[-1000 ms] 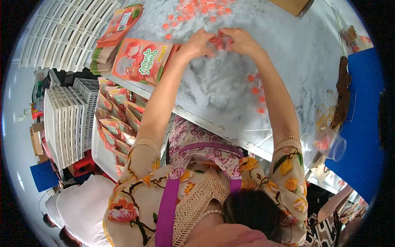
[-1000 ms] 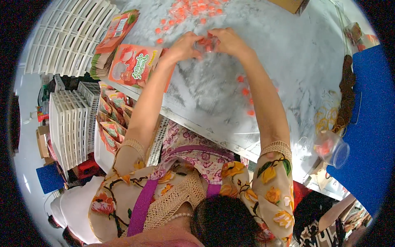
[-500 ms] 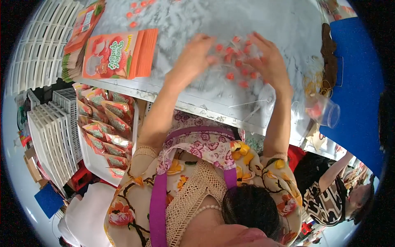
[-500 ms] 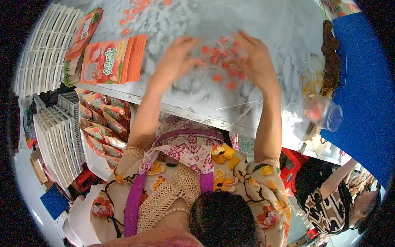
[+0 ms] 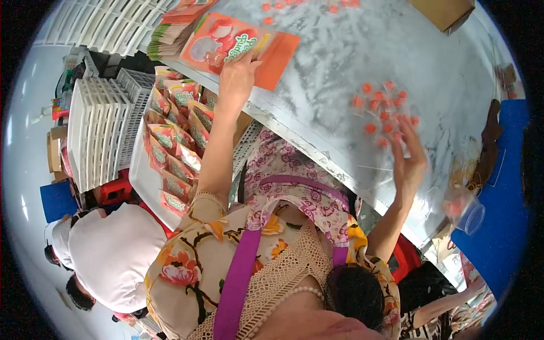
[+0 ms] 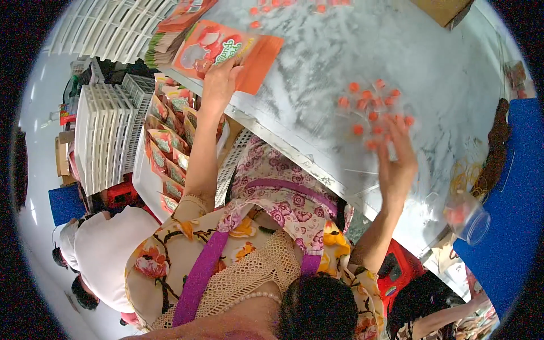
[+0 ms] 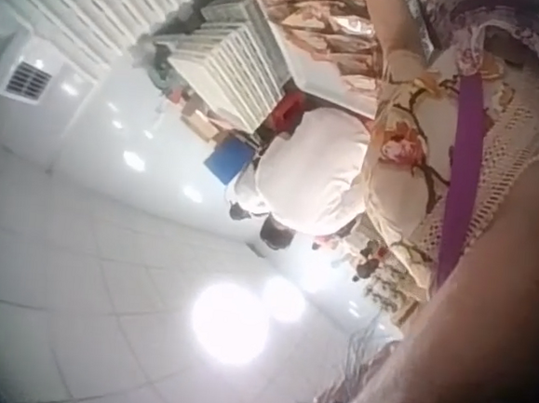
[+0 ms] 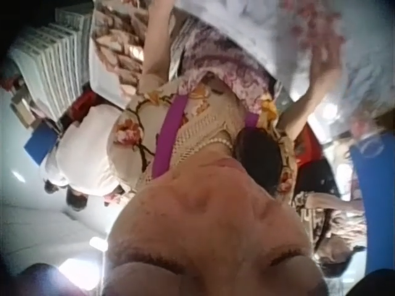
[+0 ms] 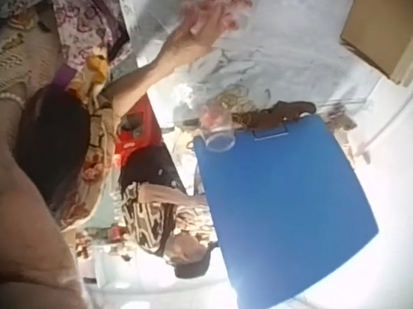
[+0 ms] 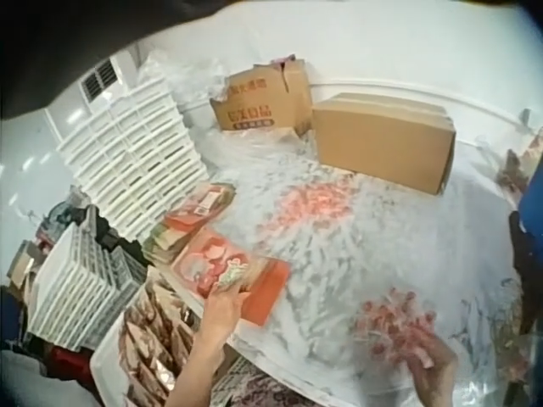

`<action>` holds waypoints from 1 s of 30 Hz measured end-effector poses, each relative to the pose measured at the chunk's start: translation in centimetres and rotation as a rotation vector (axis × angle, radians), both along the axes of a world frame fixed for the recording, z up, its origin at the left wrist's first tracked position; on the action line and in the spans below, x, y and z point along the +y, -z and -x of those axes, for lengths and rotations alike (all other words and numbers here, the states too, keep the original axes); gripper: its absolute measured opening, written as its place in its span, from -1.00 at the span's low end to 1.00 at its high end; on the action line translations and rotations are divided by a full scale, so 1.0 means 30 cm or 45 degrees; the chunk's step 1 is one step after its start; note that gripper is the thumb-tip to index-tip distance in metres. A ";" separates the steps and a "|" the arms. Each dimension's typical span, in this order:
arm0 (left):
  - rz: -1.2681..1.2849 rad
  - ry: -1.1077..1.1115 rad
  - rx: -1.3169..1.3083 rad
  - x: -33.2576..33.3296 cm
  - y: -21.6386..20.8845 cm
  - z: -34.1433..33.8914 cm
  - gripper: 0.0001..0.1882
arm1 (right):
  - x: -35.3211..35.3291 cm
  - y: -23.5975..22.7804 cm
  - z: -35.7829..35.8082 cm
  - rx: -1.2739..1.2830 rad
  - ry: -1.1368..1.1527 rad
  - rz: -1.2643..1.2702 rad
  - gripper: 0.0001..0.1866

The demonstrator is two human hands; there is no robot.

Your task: Packaging individual fudge items into branded bags and placing them into a tray.

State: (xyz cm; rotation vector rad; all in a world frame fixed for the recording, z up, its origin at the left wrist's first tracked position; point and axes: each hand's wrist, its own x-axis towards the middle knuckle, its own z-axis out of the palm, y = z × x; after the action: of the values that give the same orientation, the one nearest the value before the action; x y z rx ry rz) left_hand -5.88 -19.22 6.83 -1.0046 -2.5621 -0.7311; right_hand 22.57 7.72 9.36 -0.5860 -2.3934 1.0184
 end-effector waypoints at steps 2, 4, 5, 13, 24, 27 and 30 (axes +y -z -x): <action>-0.026 0.056 0.083 -0.017 -0.012 0.003 -0.77 | -0.078 -0.040 0.070 0.004 -0.128 0.121 -0.60; -0.040 -0.032 0.055 -0.036 -0.013 0.015 -0.81 | -0.146 -0.025 0.151 0.054 -0.271 0.013 -0.61; -0.054 -0.119 -0.006 -0.046 -0.017 0.016 -0.83 | -0.178 -0.024 0.193 0.073 -0.410 -0.094 -0.62; -0.241 -0.236 -0.571 -0.009 -0.110 -0.067 -0.88 | -0.351 -0.002 0.563 0.450 -0.713 -0.192 -0.59; -0.193 -0.155 -0.480 0.017 -0.124 -0.047 -0.89 | -0.362 -0.007 0.652 0.588 -0.695 -0.771 -0.65; -0.268 -0.118 -0.777 0.017 -0.154 -0.053 -0.87 | -0.340 0.026 0.674 0.557 -0.697 -0.731 -0.69; -0.213 -0.054 -0.740 0.024 -0.166 -0.067 -0.87 | -0.333 0.019 0.671 0.489 -0.664 -0.775 -0.72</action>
State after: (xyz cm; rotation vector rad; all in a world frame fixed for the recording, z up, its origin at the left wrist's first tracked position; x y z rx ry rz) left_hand -3.88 -18.49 11.80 -0.7611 -2.9091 -1.3673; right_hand 2.44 -2.26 8.80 0.4295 -2.3567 0.4610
